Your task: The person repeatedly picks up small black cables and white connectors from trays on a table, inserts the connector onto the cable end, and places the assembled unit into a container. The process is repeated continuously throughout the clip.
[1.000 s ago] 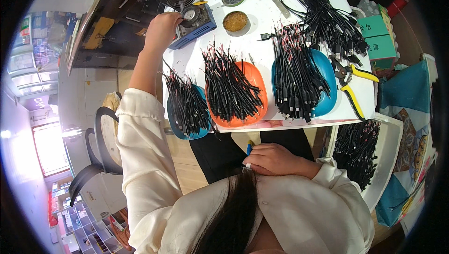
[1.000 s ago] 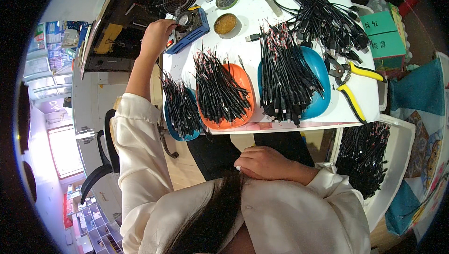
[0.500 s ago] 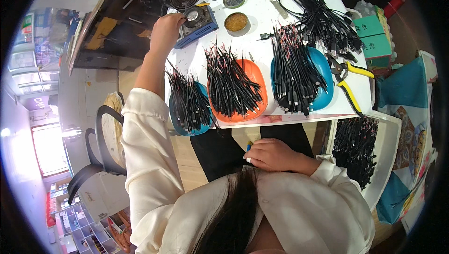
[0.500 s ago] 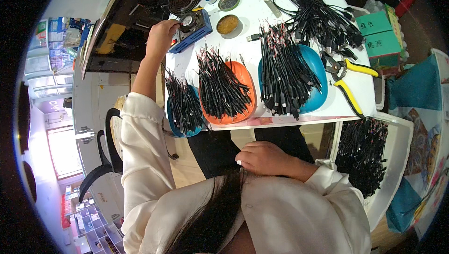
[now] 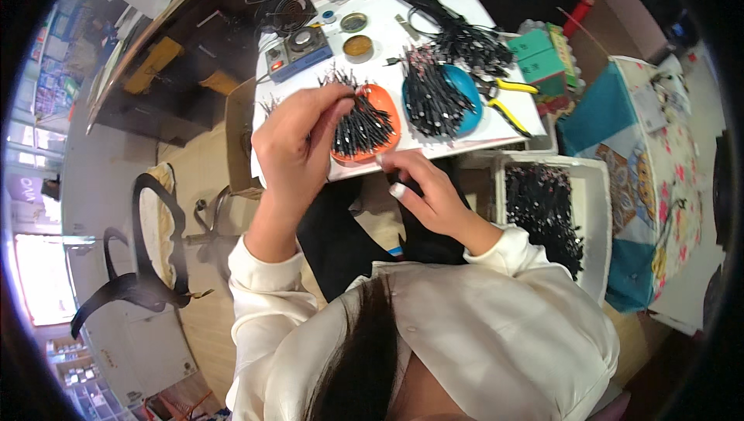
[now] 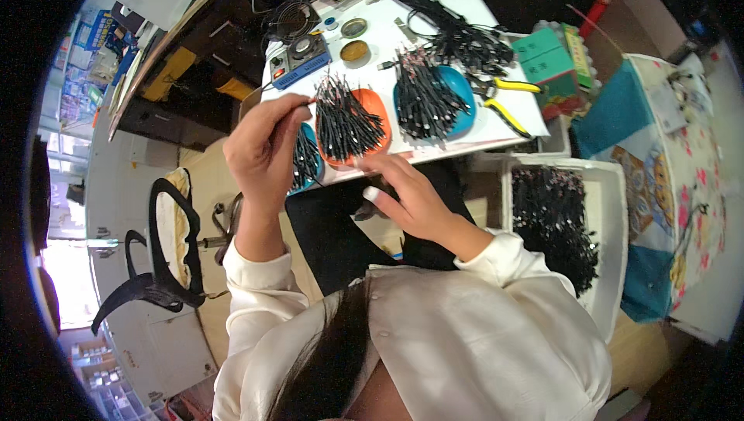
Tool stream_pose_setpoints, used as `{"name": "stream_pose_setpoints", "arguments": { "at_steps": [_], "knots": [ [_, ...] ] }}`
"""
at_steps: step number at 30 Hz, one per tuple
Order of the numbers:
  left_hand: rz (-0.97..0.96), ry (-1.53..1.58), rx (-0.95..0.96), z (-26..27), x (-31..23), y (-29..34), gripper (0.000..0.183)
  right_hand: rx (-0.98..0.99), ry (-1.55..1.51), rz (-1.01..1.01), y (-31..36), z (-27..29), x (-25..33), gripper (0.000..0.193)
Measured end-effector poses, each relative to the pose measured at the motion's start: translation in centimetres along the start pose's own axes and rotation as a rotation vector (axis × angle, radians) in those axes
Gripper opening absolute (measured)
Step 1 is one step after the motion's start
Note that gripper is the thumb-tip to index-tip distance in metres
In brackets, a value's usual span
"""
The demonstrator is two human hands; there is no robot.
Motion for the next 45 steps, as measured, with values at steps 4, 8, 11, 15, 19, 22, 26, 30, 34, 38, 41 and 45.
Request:
{"name": "stream_pose_setpoints", "arguments": {
  "at_steps": [4, 8, 11, 15, 19, 22, 26, 30, 34, 38, 41, 45],
  "knots": [
    [0.222, 0.658, -0.19, -1.5, -3.3, 3.3, 0.013, -0.108, 0.087, 0.192, 0.3, 0.9, 6.4, 0.065],
    [0.342, 1.248, -0.165, -6.4, -7.7, 4.6, 0.018, -0.172, 0.104, 0.176, 3.6, 2.6, 10.5, 0.066],
    [0.166, 1.315, 0.114, -9.7, -11.9, 4.0, 0.046, -0.218, -0.045, -0.146, 7.3, 6.7, 9.6, 0.042],
    [0.263, 1.273, 0.256, -12.0, -10.9, 6.0, 0.062, -0.685, -0.183, -0.186, 16.7, 18.5, 12.8, 0.013],
    [0.57, 1.105, 0.224, -14.1, -3.3, 10.7, 0.041, -0.858, 0.285, -0.329, 25.8, 24.1, 15.6, 0.021],
    [0.791, 0.967, 0.193, -15.4, 1.9, 16.5, 0.028, -0.715, 0.171, -0.725, 30.4, 23.2, 7.3, 0.023],
    [0.966, 0.878, 0.162, -14.3, 5.3, 22.6, 0.021, -0.495, 0.23, -1.019, 32.7, 19.5, -8.5, 0.025],
    [1.061, 0.747, 0.14, -10.8, 7.3, 23.8, 0.022, -0.347, 0.405, -1.196, 32.3, 16.4, -19.7, 0.036],
    [0.921, 0.542, 0.034, -5.1, 8.8, 20.7, 0.018, 0.041, 1.381, -0.916, 25.2, 15.0, -17.7, 0.044],
    [0.723, 0.04, -0.233, 1.7, 10.8, 16.7, 0.011, 0.123, 0.817, -0.685, 15.1, 12.2, -12.1, 0.029],
    [0.455, -0.331, -0.24, 3.6, 11.8, 13.0, 0.008, 0.052, 0.471, -0.432, 6.4, 7.9, -6.3, 0.017],
    [0.435, -0.57, -0.241, 3.3, 15.2, 10.5, 0.011, 0.024, 0.584, -0.201, -4.2, 1.9, -3.3, 0.019]
  ]
}}
Point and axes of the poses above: each hand's wrist, its own y-axis away from the middle knuckle, its own z-axis out of the back of the hand, x = y × z, the point moved 8 cm from there along -y, towards the middle knuckle, and after that the axes turned 13 degrees about y, right-handed, at the moved point
